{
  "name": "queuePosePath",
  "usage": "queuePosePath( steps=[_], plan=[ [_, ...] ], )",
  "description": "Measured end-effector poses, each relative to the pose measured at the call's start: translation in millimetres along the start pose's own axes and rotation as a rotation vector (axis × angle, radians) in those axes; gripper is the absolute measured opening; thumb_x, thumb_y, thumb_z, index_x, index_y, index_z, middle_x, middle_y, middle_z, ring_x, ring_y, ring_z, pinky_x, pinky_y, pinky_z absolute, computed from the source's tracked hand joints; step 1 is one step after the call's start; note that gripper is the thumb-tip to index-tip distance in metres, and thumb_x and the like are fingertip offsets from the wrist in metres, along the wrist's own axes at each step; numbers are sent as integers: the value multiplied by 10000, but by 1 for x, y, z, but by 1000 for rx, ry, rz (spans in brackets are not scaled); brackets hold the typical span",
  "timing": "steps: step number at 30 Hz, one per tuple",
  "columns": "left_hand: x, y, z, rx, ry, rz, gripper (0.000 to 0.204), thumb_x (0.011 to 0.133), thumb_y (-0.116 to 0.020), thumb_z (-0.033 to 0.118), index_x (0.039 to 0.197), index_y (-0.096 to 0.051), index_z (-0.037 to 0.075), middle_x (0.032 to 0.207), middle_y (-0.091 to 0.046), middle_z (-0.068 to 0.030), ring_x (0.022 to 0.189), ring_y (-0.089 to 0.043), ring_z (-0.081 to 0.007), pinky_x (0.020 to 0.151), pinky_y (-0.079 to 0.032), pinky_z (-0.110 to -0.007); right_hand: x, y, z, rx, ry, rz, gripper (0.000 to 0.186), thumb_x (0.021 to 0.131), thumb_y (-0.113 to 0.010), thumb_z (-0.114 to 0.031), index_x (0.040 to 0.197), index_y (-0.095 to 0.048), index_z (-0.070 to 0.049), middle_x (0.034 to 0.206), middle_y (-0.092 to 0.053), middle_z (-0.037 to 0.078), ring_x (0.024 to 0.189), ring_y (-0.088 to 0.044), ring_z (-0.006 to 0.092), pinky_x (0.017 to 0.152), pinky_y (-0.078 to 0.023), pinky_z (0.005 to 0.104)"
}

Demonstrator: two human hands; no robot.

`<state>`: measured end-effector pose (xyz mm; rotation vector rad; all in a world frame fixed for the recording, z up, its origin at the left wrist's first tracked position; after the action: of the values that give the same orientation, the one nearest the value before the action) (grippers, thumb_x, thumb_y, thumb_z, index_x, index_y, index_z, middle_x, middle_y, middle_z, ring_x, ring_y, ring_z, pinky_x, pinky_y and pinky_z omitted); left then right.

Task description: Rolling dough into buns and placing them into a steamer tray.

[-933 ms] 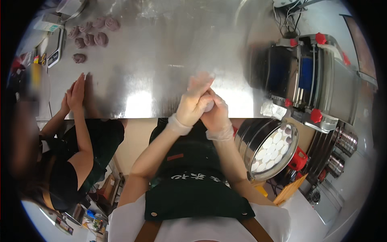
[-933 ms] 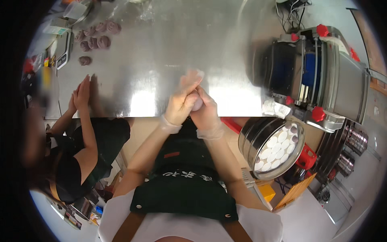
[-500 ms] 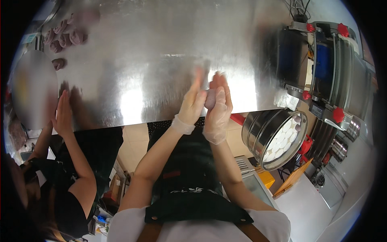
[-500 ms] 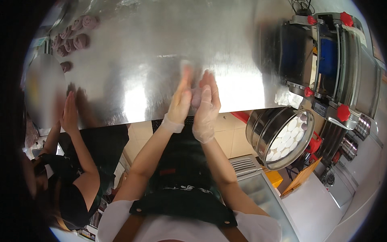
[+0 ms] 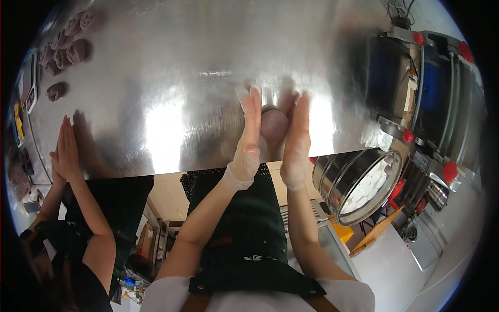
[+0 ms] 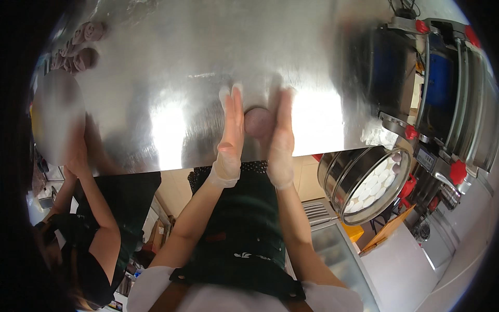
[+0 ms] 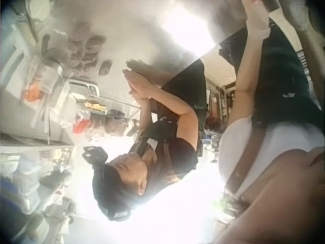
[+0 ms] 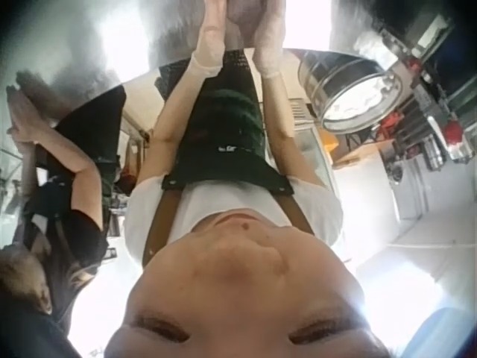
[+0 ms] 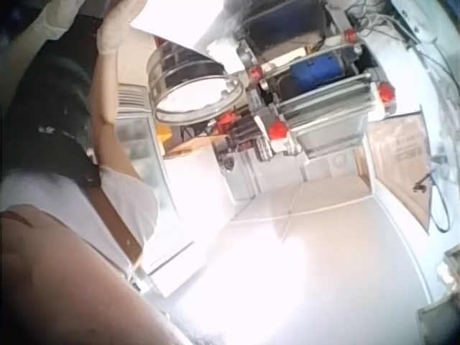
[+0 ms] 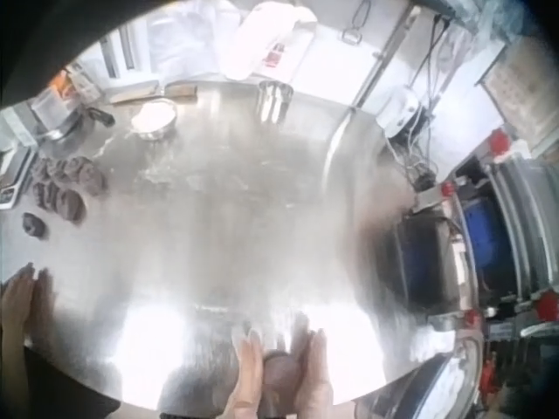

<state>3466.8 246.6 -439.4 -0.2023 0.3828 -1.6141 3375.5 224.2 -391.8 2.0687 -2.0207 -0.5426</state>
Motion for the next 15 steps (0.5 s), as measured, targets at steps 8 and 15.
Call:
queuePosePath(
  steps=[8, 15],
  plan=[
    [-6, -19, 4, 1, 62, -2, 1217, 829, -262, 860, 1486, 207, -52, 1611, 153, -234, 1490, 160, -338, 1194, 68, -455, -16, -6, 30, 518, -159, 28, 1032, 928, -232, -758, 1545, -22, 43, 1636, -58, 180, 1514, -47, 299, 1215, -67, 407],
    [8, -13, 1, 281, 88, -131, 1228, 778, -166, 895, 1529, 96, -41, 1625, 78, -225, 1503, 81, -359, 1206, 14, -456, 3, -3, 24, 383, -66, -79, 1104, 890, -209, -809, 1531, -59, 77, 1622, -94, 223, 1506, -90, 338, 1211, -97, 413]
  ],
)
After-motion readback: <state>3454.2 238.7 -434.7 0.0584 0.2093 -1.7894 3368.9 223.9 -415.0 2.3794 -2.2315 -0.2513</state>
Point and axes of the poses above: each hand's wrist, its own x-axis towards the middle knuckle, its own y-axis out of the back of the hand, z = x × y, the point moved 4 cm from there along x, towards the middle knuckle
